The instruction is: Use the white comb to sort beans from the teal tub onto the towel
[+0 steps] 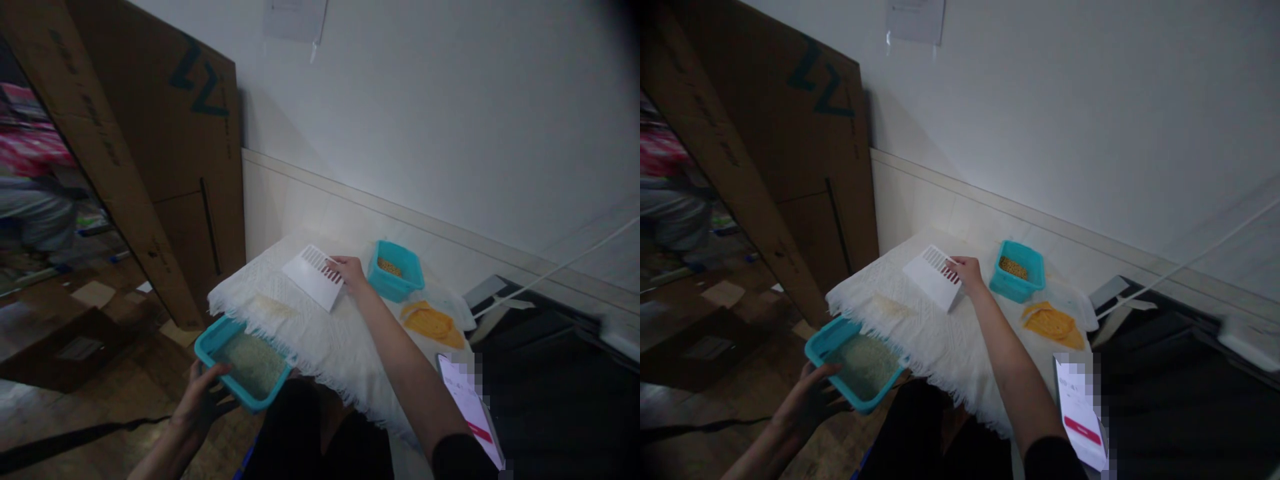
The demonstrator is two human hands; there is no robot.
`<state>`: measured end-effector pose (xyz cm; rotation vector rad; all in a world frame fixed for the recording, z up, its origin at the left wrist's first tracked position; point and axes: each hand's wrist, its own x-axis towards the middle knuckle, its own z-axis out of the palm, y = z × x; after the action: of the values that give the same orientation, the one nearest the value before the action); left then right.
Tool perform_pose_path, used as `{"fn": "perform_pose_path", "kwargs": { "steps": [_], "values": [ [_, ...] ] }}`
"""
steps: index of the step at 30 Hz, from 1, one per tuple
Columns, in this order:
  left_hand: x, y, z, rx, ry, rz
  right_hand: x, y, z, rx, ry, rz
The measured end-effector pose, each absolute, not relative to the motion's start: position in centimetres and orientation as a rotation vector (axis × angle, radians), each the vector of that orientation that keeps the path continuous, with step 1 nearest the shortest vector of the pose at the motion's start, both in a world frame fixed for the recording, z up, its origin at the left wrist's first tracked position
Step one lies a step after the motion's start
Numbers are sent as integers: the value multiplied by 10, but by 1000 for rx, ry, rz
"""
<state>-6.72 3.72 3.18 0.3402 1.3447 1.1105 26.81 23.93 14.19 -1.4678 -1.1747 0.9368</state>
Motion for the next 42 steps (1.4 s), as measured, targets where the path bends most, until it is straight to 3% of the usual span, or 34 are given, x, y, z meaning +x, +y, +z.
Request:
{"fn": "perform_pose_path", "kwargs": {
  "steps": [13,26,35,42],
  "values": [
    [-67,37,26,332,1389,1138,231,228,83,-1422,-1080,1243],
    [-63,38,28,345,1386,1118,203,175,71,-1315,-1275,1317],
    [-79,50,17,287,1410,1164,213,251,102,-1380,-1099,1128],
    [-89,53,24,333,1401,1203,193,259,81,-1445,-1071,1216]
  ]
}}
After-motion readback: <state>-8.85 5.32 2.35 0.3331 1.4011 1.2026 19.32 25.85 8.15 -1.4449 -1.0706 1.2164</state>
